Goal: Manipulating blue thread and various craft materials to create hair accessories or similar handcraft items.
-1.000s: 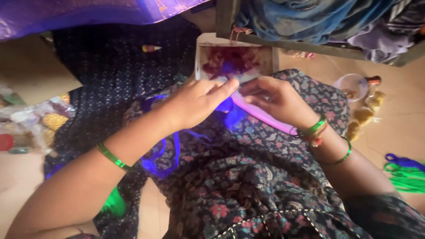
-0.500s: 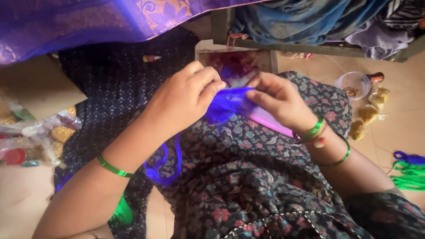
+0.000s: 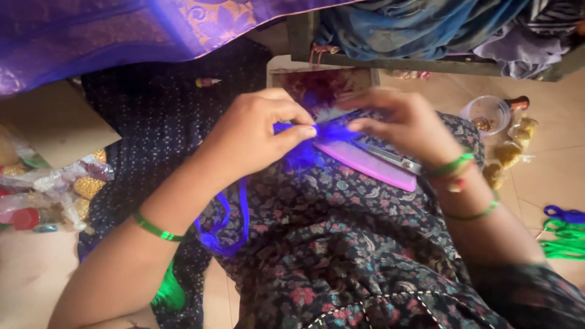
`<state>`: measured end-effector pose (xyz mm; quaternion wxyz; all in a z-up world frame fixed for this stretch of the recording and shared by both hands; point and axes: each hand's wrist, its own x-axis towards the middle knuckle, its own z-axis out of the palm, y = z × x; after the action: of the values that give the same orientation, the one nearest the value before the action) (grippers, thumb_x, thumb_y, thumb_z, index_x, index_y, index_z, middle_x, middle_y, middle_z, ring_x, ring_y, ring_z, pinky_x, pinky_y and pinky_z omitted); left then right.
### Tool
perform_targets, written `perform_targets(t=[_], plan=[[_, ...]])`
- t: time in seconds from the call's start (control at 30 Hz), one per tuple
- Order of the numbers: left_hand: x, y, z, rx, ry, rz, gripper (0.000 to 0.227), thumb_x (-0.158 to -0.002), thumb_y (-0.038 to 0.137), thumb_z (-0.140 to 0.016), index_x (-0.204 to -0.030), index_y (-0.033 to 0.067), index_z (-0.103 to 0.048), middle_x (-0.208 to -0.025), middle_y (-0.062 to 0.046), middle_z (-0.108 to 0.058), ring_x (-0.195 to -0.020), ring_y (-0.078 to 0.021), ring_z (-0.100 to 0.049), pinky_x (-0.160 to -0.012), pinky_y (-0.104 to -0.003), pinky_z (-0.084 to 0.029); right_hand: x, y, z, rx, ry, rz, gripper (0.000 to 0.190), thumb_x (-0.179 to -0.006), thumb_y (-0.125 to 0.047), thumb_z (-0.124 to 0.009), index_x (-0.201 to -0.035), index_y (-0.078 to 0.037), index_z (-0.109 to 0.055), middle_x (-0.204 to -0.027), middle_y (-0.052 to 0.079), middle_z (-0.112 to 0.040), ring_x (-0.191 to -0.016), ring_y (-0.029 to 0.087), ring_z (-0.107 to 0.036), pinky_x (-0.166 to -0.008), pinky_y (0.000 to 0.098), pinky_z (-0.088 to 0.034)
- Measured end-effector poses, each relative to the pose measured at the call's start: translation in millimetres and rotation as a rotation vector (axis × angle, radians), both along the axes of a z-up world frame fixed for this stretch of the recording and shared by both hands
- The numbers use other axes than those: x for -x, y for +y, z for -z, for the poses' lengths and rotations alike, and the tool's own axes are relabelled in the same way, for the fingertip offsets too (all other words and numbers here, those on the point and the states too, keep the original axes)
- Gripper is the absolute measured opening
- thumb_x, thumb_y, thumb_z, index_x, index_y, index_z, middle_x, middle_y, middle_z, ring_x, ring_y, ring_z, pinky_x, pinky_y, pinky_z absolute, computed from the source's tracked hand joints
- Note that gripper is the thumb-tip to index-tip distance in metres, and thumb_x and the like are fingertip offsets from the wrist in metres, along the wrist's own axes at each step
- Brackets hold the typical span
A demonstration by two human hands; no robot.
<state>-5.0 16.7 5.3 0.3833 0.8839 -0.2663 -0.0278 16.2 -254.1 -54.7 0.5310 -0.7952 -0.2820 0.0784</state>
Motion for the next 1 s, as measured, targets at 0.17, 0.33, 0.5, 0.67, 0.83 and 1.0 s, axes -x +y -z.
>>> perform_targets(t=[0.17,0.33,0.5,0.67,0.83,1.0], plan=[[-5.7,-3.9,15.6,0.073,-0.021,0.007,0.012,-0.088,0.017,-0.077,-0.095,0.0073,-0.077,-0.094,-0.007,-0.075,-0.087,-0.0202,-0.074,-0.078,-0.033,-0.058,2.1,27.0,8.1,-0.443,0.458,-0.192,0.032,-0.092,-0.011,-0.075,-0.123,-0.005,-0.071,-0.113,0.006,-0.075,-0.104,0.011,-0.07,-0.095,0.028,-0.057],[0.1,13.1,-4.6,-0.054,0.189,-0.203,0.016,-0.087,0.024,-0.077,-0.09,0.0083,-0.076,-0.096,-0.005,-0.076,-0.091,-0.0199,-0.074,-0.077,-0.034,-0.056,-7.9,-14.6,43.1,-0.06,0.371,0.092,0.014,-0.09,-0.01,-0.075,-0.101,-0.001,-0.079,-0.087,0.006,-0.076,-0.076,0.012,-0.069,-0.07,0.0283,-0.058],[5.6,15.6,7.7,-0.051,0.121,-0.146,0.017,-0.085,0.025,-0.081,-0.088,0.0084,-0.078,-0.095,-0.004,-0.074,-0.091,-0.0202,-0.072,-0.082,-0.034,-0.055,0.3,-65.5,65.7,-0.091,0.357,0.229,0.015,-0.092,-0.01,-0.076,-0.102,0.0,-0.078,-0.093,0.005,-0.075,-0.083,0.009,-0.067,-0.077,0.0236,-0.055],[-3.4,1.3,15.1,0.038,0.079,-0.17,0.017,-0.085,0.025,-0.08,-0.095,0.0106,-0.081,-0.095,-0.005,-0.071,-0.091,-0.0201,-0.07,-0.08,-0.033,-0.054,8.2,-71.7,44.6,0.066,0.408,0.356,0.018,-0.096,-0.013,-0.076,-0.107,0.001,-0.079,-0.091,0.012,-0.072,-0.078,0.015,-0.059,-0.068,0.0295,-0.046],[-11.2,-18.5,22.1,0.095,0.158,-0.056,0.016,-0.088,0.021,-0.078,-0.096,0.008,-0.078,-0.094,-0.003,-0.077,-0.089,-0.0141,-0.074,-0.083,-0.03,-0.056,9.5,-33.6,21.7,-0.193,0.169,0.192,0.034,-0.096,-0.011,-0.069,-0.128,-0.001,-0.068,-0.129,0.006,-0.072,-0.118,0.014,-0.069,-0.102,0.0297,-0.057],[-11.4,-30.9,29.4,0.173,0.426,-0.096,0.016,-0.087,0.021,-0.075,-0.091,0.0057,-0.078,-0.078,-0.002,-0.076,-0.073,-0.0104,-0.07,-0.071,-0.027,-0.055,11.0,20.3,18.2,-0.44,0.362,0.002,0.039,-0.093,-0.011,-0.072,-0.131,-0.002,-0.066,-0.125,0.006,-0.072,-0.111,0.014,-0.069,-0.1,0.0317,-0.056]])
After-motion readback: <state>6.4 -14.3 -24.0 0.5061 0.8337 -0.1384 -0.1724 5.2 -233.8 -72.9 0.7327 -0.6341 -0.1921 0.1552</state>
